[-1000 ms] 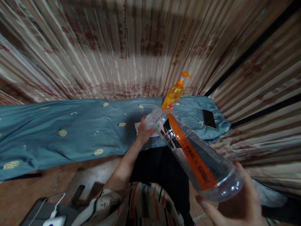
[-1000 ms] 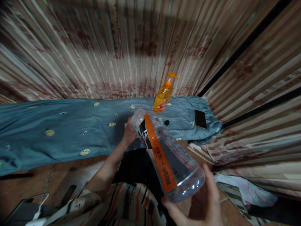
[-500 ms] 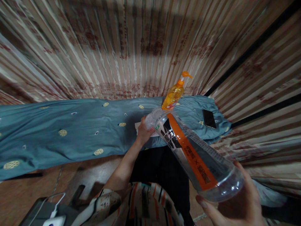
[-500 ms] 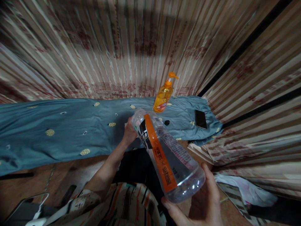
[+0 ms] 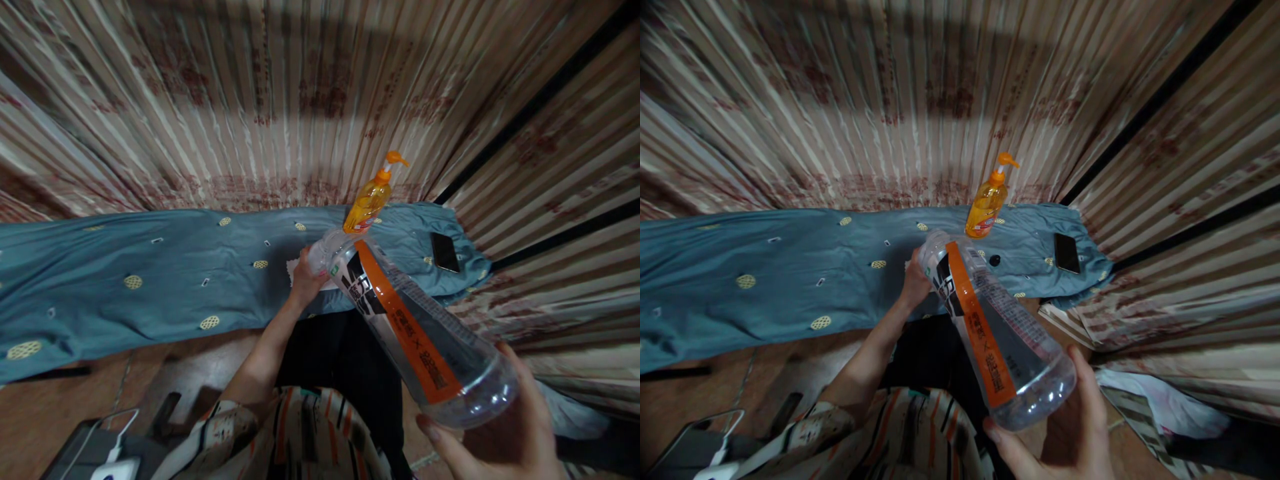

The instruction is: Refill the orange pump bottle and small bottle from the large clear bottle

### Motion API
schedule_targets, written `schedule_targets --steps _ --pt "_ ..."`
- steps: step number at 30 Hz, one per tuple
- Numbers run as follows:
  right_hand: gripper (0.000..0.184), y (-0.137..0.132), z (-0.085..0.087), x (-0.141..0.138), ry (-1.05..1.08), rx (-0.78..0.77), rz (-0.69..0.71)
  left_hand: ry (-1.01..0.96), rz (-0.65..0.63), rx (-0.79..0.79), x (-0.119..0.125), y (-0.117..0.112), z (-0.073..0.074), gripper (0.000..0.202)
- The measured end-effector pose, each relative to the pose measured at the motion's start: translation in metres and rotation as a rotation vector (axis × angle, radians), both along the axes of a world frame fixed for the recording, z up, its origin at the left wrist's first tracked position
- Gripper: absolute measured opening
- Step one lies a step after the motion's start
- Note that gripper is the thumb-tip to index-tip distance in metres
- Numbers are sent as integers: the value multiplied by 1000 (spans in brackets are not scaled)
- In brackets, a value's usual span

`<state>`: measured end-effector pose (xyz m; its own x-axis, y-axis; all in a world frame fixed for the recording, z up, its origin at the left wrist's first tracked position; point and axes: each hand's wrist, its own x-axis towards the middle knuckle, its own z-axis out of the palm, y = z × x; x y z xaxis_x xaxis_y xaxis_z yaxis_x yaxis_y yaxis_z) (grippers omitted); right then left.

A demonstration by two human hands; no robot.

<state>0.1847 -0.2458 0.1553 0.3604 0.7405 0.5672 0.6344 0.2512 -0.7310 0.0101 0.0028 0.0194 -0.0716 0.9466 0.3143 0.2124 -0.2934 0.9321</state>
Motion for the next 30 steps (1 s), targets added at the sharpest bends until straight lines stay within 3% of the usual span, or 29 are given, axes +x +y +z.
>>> schedule_targets --steps 17,30 --pt "97 12 6 -5 -51 94 -25 2 0 12 -1 0 0 58" --pt "102 6 2 4 1 35 13 20 -2 -10 -1 0 2 55"
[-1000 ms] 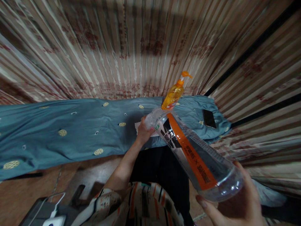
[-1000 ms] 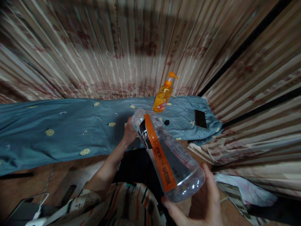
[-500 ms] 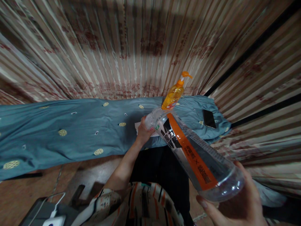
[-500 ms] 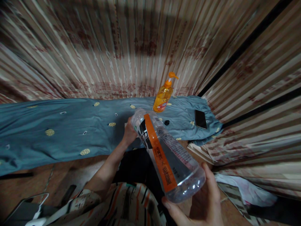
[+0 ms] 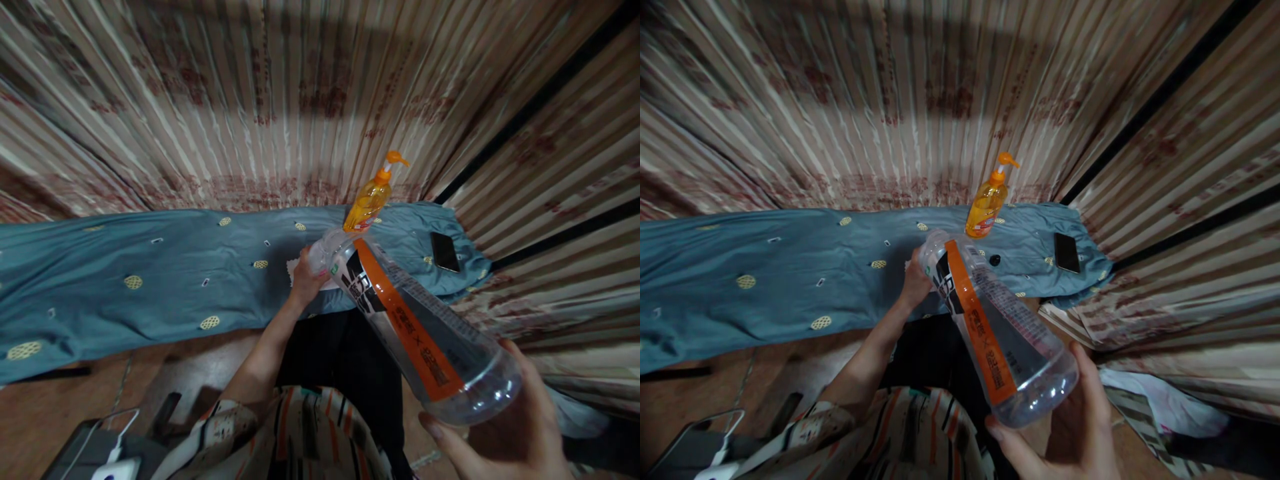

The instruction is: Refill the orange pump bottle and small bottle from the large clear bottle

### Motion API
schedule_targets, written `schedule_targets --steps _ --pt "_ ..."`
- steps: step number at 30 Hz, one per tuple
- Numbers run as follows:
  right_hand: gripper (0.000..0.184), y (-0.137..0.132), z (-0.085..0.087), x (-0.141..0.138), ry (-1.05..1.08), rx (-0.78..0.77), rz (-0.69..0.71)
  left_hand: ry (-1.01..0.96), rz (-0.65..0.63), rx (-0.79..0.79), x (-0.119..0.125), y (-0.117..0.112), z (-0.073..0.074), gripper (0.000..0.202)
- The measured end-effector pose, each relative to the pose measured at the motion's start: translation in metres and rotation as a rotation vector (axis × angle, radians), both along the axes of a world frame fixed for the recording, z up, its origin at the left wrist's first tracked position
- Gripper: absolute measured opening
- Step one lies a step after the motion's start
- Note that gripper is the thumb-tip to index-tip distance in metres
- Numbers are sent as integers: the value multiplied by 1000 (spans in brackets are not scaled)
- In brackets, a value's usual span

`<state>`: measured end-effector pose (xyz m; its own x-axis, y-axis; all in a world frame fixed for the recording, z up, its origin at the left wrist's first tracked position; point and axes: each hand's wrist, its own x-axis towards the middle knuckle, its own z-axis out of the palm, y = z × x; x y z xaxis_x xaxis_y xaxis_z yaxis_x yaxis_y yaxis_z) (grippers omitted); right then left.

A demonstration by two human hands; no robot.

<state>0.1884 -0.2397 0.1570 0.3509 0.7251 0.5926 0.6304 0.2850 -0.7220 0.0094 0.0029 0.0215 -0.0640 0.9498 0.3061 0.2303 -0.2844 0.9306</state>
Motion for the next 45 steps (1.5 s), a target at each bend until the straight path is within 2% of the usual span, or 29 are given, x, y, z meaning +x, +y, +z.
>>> schedule_targets --steps 13,17,22,28,33,45 --pt "101 1 7 4 -49 -24 73 -8 -7 26 -1 -1 -1 59" --pt "102 0 6 6 -81 -20 50 -2 4 14 -1 -1 0 60" --pt "103 3 5 9 -95 -14 91 -6 -7 -22 -2 -1 3 62" --pt "101 1 4 7 -66 -11 27 3 -15 -32 -3 -1 3 64" --pt "102 -3 3 8 -29 -62 39 -12 -11 -6 -2 -1 2 63" --pt "100 0 3 6 -65 -5 46 -19 -5 1 0 0 0 61"
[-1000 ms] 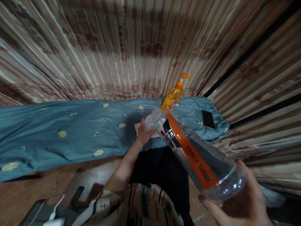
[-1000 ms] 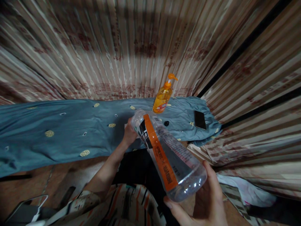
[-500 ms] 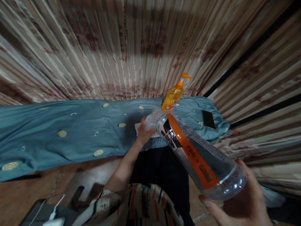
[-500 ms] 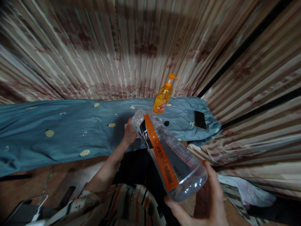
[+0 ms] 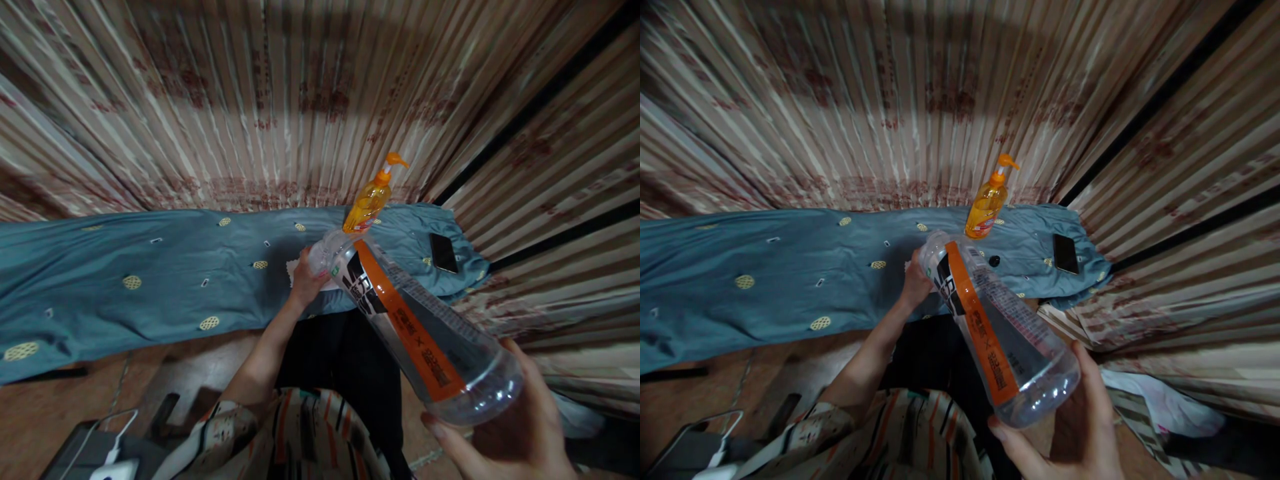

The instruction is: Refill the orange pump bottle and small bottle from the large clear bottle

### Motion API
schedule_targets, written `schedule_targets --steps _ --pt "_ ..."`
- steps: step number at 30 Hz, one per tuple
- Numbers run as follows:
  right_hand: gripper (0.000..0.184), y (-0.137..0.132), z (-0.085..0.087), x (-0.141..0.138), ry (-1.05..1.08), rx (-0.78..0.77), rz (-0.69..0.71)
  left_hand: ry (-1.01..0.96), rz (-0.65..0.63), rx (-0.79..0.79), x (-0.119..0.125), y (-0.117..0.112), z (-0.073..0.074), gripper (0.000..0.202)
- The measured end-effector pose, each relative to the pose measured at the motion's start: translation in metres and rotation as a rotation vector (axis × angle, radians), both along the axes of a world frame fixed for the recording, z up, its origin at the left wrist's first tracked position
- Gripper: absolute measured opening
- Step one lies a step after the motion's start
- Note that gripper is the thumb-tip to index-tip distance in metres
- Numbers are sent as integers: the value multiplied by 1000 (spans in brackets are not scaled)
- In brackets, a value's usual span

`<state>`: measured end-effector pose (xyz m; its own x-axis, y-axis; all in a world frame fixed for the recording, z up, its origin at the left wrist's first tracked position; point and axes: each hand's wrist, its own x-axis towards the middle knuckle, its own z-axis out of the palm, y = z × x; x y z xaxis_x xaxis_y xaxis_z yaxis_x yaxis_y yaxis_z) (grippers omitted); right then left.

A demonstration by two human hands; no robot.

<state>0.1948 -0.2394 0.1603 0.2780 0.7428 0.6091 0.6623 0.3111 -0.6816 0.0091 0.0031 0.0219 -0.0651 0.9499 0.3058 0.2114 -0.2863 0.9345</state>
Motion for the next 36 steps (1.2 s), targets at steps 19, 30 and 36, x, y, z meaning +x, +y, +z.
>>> schedule_targets --steps 19,30,36 --pt "101 1 1 0 -24 3 -4 -1 0 11 0 0 0 60" --pt "101 2 5 2 10 -30 19 18 1 -5 -1 0 -1 64" --pt "101 2 7 1 -29 -17 -3 4 -16 -35 -1 0 1 65"
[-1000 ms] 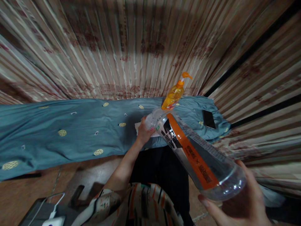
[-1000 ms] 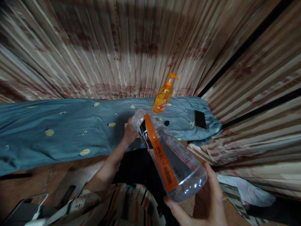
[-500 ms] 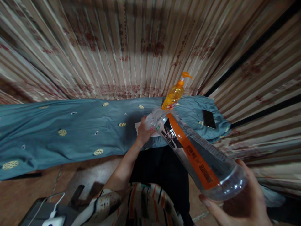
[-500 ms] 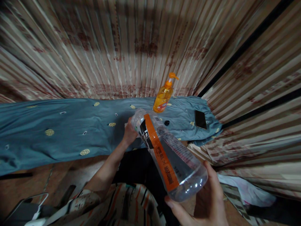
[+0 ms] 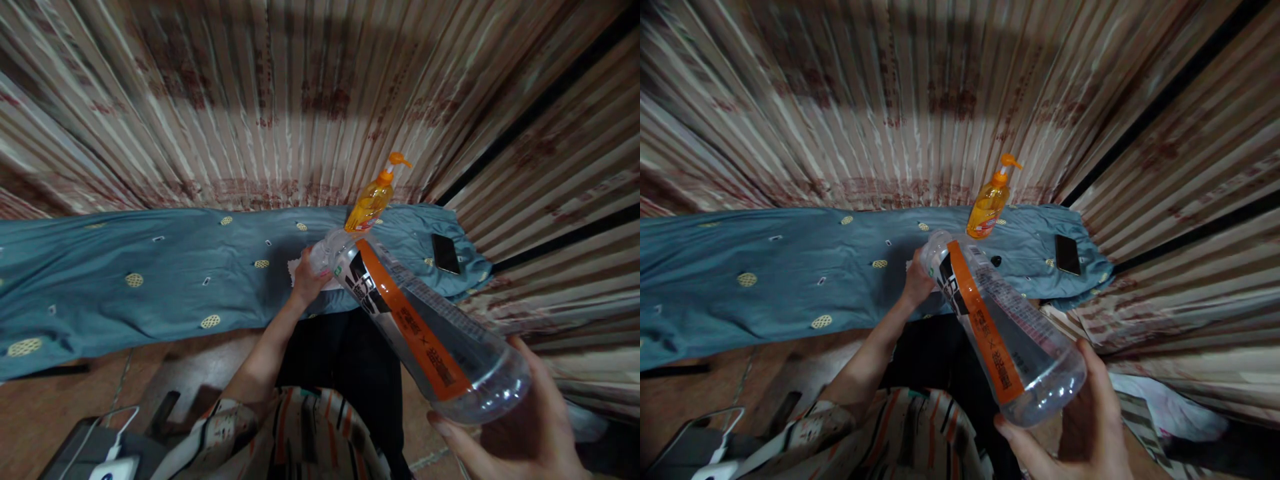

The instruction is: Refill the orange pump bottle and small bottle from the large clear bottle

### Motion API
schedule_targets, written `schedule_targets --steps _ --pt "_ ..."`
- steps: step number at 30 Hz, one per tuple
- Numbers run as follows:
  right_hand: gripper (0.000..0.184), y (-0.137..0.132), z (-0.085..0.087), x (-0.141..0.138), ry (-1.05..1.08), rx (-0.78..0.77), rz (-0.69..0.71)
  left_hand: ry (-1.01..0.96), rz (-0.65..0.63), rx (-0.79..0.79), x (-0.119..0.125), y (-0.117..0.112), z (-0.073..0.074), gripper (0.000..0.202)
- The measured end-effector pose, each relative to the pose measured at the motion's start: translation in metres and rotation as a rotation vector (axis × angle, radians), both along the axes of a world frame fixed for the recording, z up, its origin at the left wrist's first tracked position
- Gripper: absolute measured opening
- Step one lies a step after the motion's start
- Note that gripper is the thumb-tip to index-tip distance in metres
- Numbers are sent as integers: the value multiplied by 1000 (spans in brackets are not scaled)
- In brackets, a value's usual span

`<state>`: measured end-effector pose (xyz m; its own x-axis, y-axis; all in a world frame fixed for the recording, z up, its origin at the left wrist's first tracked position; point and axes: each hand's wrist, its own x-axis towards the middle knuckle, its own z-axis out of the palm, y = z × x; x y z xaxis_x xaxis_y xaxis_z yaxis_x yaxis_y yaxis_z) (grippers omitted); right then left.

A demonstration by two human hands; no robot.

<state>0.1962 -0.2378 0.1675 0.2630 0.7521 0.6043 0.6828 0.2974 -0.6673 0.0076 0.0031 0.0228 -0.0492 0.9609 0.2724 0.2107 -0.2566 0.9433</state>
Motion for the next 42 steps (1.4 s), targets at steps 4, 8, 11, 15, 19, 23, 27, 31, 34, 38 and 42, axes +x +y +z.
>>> schedule_targets --steps 4,8,11,15,19,23,27,31,34,38,42 --pt "102 0 1 1 -23 -6 -15 3 9 6 0 0 -2 66" --pt "101 -1 3 1 5 -35 12 21 14 29 0 1 -4 64" --pt "101 -1 4 1 14 -46 -15 31 11 46 0 2 -5 64" --pt "103 -1 1 4 11 -54 -14 51 15 48 0 2 -5 64" --pt "99 -1 1 7 27 -31 0 52 34 63 1 2 -5 63" --pt "101 -2 1 7 12 -82 7 53 44 60 2 1 -6 60" --pt "98 -5 -2 10 60 -43 -35 60 30 66 1 1 -6 62" --pt "100 -6 -1 19 23 -108 22 58 27 70 1 1 -5 62" --pt "102 -6 0 27 22 -106 47 56 27 56 2 0 -4 63" --pt "108 -8 -1 34 6 -142 81 62 14 27 1 0 -2 63" --pt "107 -5 0 32 -24 -126 85 62 5 27 0 -1 -1 63"
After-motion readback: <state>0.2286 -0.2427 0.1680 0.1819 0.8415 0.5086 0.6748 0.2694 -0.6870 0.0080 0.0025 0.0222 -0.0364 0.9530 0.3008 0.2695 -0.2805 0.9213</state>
